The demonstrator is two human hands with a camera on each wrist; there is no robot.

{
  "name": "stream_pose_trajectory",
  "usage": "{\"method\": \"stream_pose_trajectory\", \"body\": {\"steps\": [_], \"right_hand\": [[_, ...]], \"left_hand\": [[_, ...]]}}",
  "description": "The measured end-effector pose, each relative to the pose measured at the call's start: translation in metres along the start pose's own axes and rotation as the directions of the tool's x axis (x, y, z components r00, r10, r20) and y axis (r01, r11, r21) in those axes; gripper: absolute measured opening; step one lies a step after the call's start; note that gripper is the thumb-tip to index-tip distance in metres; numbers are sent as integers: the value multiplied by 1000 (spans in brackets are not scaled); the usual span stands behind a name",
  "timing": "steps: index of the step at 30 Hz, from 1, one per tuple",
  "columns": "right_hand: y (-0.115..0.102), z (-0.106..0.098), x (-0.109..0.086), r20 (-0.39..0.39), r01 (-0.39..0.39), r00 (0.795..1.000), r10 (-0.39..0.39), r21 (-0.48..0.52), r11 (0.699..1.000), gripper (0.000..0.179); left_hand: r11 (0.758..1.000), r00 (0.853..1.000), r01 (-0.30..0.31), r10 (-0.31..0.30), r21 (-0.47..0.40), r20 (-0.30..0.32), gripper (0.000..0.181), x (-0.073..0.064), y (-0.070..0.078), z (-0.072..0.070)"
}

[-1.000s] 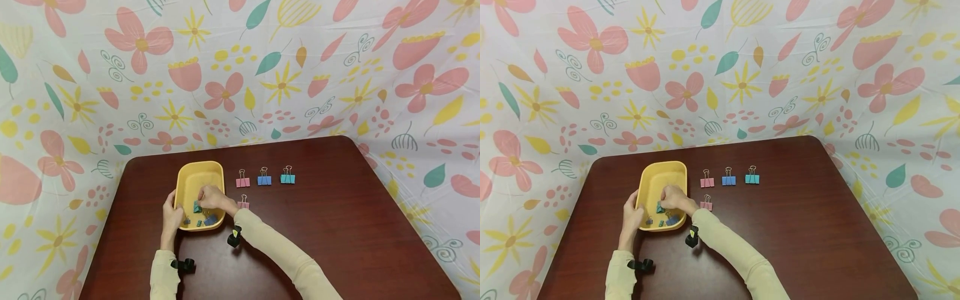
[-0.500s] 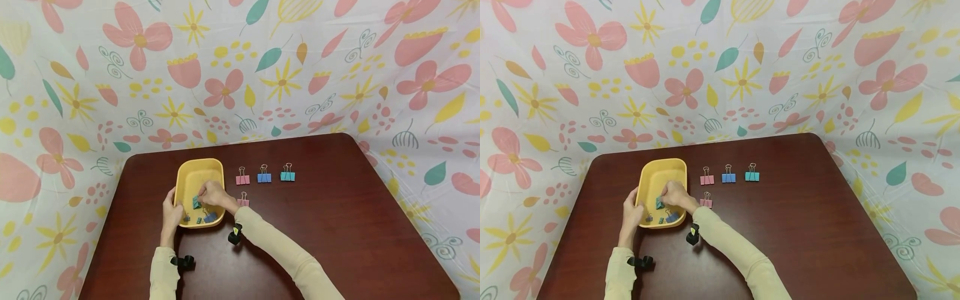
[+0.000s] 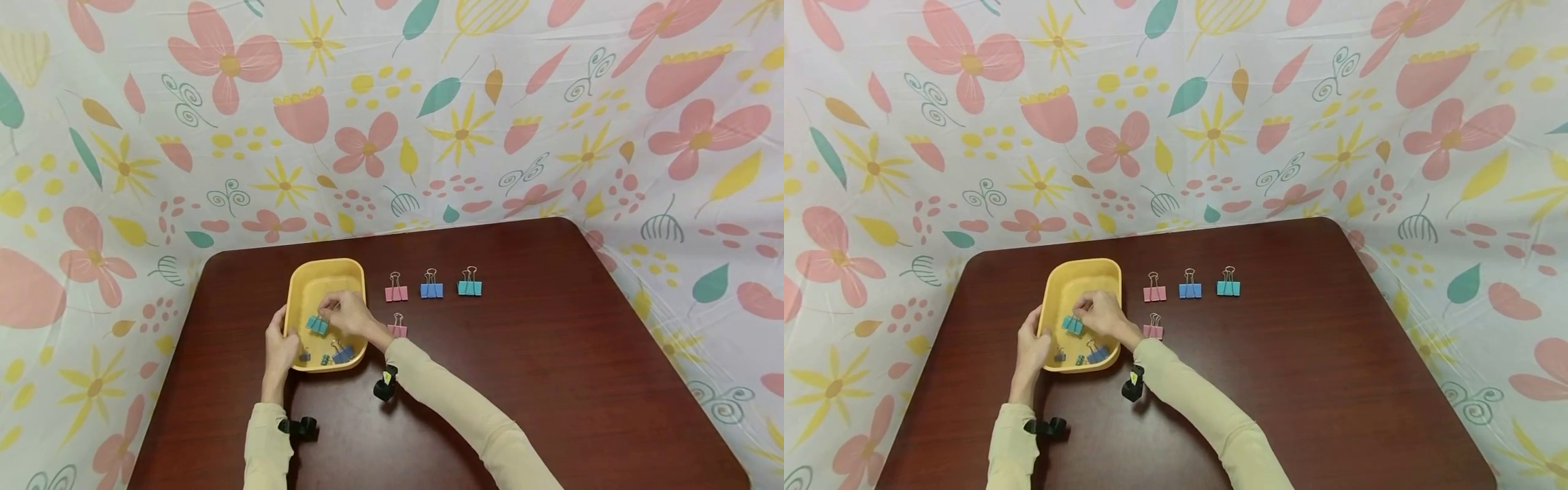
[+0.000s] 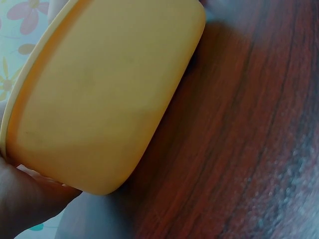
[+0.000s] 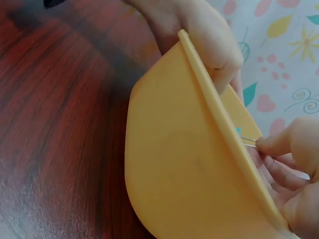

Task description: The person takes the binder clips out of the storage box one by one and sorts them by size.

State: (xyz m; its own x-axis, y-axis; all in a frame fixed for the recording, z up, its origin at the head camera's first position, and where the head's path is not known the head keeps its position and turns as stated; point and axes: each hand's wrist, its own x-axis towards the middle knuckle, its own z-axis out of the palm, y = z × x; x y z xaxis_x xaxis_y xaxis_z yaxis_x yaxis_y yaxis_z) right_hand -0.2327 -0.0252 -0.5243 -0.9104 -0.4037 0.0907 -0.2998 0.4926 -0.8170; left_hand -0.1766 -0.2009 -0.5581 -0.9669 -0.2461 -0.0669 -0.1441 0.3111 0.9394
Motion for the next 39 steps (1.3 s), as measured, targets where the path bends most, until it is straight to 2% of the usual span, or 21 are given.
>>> {"method": "stream_pose_trajectory", "body": {"steps": [5, 15, 23, 29, 39], "right_hand": [[1, 0, 1, 0, -36, 999, 36, 33, 999, 11], [0, -8, 5, -40, -38, 998, 44, 153, 987, 10], [4, -21, 6, -32, -103, 992, 124, 385, 917, 9], [10, -39, 7, -52, -107, 989, 140, 401, 910, 11], [16, -80, 2, -97, -77, 988, 122, 377, 923, 23]], "left_hand": [[1000, 1000, 8, -8, -5, 3, 59, 1, -1, 0], [1000, 1000, 8, -8, -15, -1, 60, 1, 0, 0], [1000, 1000, 5, -5, -10, 2, 61, 1, 0, 0], [1000, 1000, 4, -4, 11, -3, 61, 0, 2, 1], [1000, 1000, 18, -18, 10, 16, 62, -3, 3, -1]]}}
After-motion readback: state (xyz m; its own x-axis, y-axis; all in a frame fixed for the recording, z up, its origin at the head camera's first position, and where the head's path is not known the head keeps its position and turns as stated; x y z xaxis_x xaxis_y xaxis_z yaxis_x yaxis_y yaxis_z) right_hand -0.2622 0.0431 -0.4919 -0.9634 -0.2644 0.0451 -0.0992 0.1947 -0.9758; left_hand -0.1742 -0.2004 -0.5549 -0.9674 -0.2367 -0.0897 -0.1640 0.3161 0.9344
